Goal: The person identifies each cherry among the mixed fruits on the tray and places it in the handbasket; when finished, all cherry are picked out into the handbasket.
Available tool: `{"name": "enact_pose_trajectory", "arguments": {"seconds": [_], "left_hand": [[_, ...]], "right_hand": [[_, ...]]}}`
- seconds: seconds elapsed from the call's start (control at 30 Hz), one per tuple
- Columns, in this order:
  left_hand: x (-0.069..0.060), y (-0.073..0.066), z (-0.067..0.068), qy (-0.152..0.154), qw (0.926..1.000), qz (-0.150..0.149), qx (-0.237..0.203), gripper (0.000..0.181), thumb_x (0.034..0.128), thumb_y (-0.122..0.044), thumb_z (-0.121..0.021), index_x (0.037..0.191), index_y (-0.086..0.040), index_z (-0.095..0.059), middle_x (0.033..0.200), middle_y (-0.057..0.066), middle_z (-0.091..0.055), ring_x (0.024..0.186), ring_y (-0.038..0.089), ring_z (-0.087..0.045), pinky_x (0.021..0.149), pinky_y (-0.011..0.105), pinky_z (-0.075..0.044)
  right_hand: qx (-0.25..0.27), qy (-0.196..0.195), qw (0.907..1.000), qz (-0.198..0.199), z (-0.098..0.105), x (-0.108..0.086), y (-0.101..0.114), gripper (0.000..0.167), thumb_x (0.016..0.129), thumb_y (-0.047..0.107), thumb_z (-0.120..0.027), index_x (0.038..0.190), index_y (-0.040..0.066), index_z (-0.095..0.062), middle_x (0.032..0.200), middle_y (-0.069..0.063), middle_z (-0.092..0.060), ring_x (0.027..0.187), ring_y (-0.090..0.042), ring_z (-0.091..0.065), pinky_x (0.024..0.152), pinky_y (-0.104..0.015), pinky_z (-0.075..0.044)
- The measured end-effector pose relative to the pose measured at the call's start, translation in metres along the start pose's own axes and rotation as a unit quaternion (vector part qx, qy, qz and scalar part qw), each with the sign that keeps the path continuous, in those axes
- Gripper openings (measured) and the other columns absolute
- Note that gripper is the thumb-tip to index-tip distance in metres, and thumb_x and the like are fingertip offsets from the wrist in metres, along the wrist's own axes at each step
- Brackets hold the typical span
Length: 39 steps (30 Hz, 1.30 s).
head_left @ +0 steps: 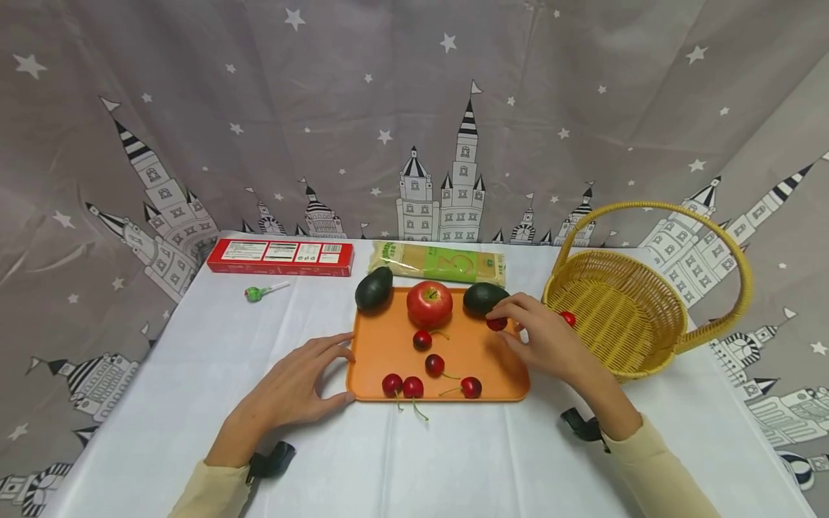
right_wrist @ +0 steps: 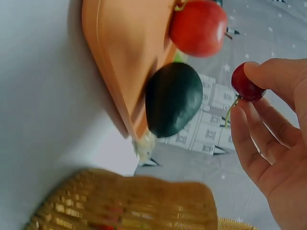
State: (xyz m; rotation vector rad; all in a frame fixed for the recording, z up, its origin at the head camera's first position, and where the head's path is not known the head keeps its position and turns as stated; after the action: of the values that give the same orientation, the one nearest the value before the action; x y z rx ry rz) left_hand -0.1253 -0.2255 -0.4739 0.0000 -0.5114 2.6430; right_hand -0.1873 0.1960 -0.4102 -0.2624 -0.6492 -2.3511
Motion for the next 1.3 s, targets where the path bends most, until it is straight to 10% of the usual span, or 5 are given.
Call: {"name": "enact_pose_trajectory", "arguments": {"seconds": [0.33,1.3], "left_hand": [[0.0,-0.001,0.001,0.004,1.0,0.006,-0.001,0.054,0.0843,-0.054,-0.085,0.129,-0.029,-0.067,0.165,0.001,-0.05,0.146,0.03,-0.053,0.117,0.06,-0.047],[-0.001,-0.001,0.001,-0.004,1.0,0.001,-0.006,0.052,0.0844,-0.053,-0.085,0.127,-0.029,-0.067,0.164,0.001,-0.051,0.146,0.03,-0.053,0.115,0.06,-0.049]], "right_hand": [[-0.021,-0.041,0.9989,-0.011,0.021,-0.011,-0.016,0.038,0.086,-0.002,-0.086,0.12,0.013,-0.076,0.12,-0.004,-0.07,0.095,-0.02,-0.065,0.076,-0.038,-0.061],[-0.046,-0.068,0.9939,-0.073,0.051,-0.045,-0.059,0.04,0.087,-0.006,-0.084,0.122,0.011,-0.074,0.124,-0.007,-0.069,0.11,-0.029,-0.067,0.091,-0.055,-0.06]]}}
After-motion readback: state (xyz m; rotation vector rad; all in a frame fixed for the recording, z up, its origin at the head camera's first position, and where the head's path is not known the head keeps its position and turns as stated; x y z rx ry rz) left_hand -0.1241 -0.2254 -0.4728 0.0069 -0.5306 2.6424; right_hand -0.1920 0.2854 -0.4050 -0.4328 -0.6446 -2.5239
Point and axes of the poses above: each hand's wrist, its own x-axis towards the middle knuckle, its own z-axis out of the back of the hand, y = z × x, the point moved 1 cm from there along x, towards the middle knuckle
